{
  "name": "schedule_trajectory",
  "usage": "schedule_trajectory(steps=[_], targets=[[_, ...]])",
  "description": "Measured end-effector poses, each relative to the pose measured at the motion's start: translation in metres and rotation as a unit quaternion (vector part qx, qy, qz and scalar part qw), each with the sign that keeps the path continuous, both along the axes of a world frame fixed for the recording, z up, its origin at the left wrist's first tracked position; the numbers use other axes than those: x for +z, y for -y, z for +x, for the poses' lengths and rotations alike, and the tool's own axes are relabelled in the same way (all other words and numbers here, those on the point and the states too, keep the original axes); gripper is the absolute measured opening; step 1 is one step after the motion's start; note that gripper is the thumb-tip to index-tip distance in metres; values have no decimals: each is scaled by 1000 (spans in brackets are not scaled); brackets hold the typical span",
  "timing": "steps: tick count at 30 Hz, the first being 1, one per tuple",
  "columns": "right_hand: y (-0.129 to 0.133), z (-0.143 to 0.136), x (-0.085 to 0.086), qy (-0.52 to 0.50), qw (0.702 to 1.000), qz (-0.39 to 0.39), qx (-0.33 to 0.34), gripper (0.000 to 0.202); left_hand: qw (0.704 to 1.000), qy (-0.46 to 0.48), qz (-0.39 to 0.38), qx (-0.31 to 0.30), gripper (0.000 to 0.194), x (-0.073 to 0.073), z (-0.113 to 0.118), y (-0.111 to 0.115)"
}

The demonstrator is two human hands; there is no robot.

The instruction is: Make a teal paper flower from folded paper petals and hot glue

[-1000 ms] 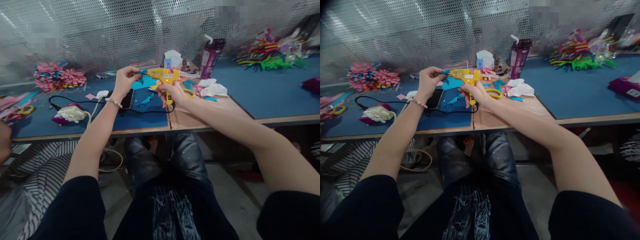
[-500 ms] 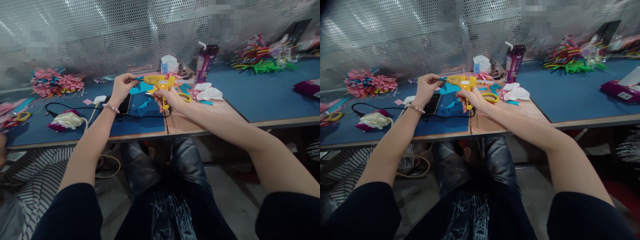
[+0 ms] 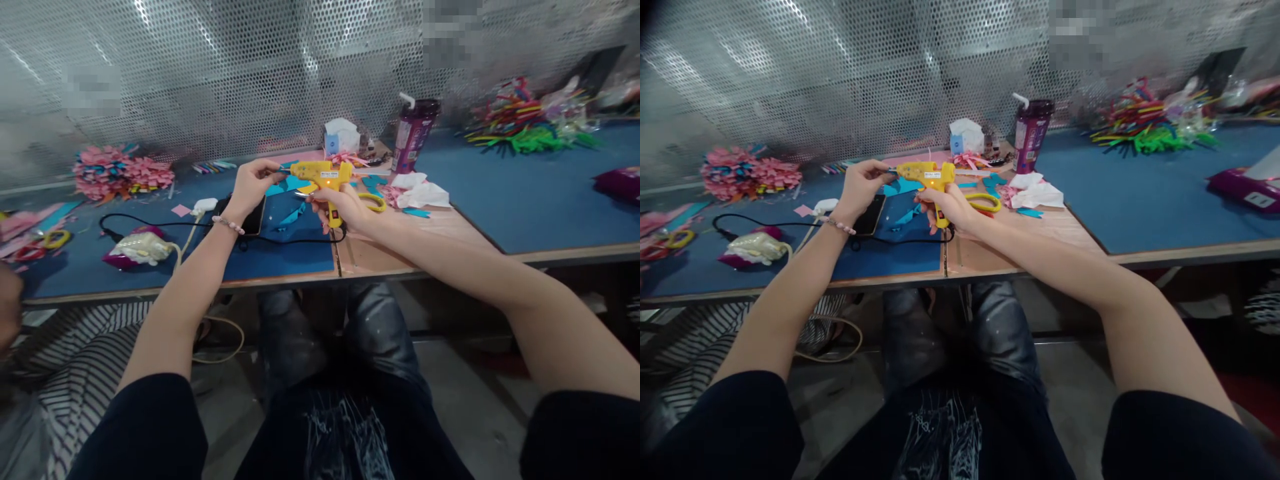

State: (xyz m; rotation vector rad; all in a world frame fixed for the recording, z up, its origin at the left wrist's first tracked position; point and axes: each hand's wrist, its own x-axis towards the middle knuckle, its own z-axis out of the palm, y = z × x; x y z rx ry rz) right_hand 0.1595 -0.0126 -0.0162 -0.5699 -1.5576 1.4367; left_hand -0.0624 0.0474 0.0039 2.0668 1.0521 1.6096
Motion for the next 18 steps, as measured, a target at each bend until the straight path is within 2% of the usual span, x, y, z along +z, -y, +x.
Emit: schedule_trajectory(steps=[10,13,18], targets=[[13,3,11,-19,999,21,-32,13,1000,5,-4,-10,16,1,-4,0],[13,6,14,-24,998,36,-51,13,1000,14,-14,-14,17,-1,-3,-1],[6,8,13,-60,996,13,-62,10,999,13,-36,-7,22,-7,2,-4]])
